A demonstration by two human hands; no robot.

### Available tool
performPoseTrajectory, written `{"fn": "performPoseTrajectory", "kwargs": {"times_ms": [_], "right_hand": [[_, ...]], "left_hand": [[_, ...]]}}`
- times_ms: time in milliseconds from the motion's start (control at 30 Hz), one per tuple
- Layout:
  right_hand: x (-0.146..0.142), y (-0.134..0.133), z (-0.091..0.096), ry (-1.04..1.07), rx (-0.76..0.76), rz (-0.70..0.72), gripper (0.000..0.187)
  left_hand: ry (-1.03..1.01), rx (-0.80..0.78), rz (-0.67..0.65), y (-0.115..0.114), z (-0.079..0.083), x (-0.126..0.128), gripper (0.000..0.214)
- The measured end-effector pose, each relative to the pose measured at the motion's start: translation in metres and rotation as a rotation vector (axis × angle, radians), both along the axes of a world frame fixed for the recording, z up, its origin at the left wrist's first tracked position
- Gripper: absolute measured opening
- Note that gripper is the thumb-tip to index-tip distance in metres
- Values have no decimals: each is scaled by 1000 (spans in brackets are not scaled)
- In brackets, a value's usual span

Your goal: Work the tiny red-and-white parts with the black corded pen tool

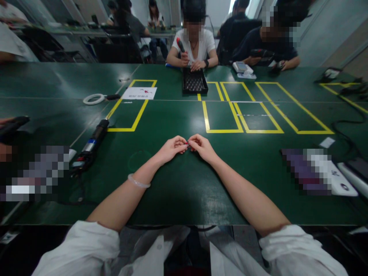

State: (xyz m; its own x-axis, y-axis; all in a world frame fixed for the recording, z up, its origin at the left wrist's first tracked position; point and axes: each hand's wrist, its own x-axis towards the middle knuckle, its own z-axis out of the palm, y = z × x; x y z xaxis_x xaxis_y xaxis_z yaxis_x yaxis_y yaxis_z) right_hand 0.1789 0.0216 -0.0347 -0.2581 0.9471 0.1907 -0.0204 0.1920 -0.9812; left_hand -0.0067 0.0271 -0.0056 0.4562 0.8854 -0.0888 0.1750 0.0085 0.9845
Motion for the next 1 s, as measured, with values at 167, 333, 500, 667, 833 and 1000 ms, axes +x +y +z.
{"fn": "performPoseTrajectory", "kwargs": {"times_ms": [167, 333, 500, 667, 833, 1000], "right_hand": [[1, 0, 2, -37, 11, 0, 26], [2, 0, 3, -43, 20, 10, 25], [1, 0, 2, -52, 29, 14, 24], [0, 0, 0, -68, 18, -16, 28], [0, 0, 0, -61, 2, -14, 26], [0, -1, 2, -74, 1, 17, 26]], "left_hand": [[5, 2, 11, -1, 2, 0, 34], [-5, -27, 16, -1, 4, 1, 34], [-16, -29, 30, -1, 4, 1, 34], [-24, -34, 53, -2, 4, 2, 33], [-18, -32, 59, -2, 3, 2, 33], [24, -20, 47, -1, 3, 3, 31]]}}
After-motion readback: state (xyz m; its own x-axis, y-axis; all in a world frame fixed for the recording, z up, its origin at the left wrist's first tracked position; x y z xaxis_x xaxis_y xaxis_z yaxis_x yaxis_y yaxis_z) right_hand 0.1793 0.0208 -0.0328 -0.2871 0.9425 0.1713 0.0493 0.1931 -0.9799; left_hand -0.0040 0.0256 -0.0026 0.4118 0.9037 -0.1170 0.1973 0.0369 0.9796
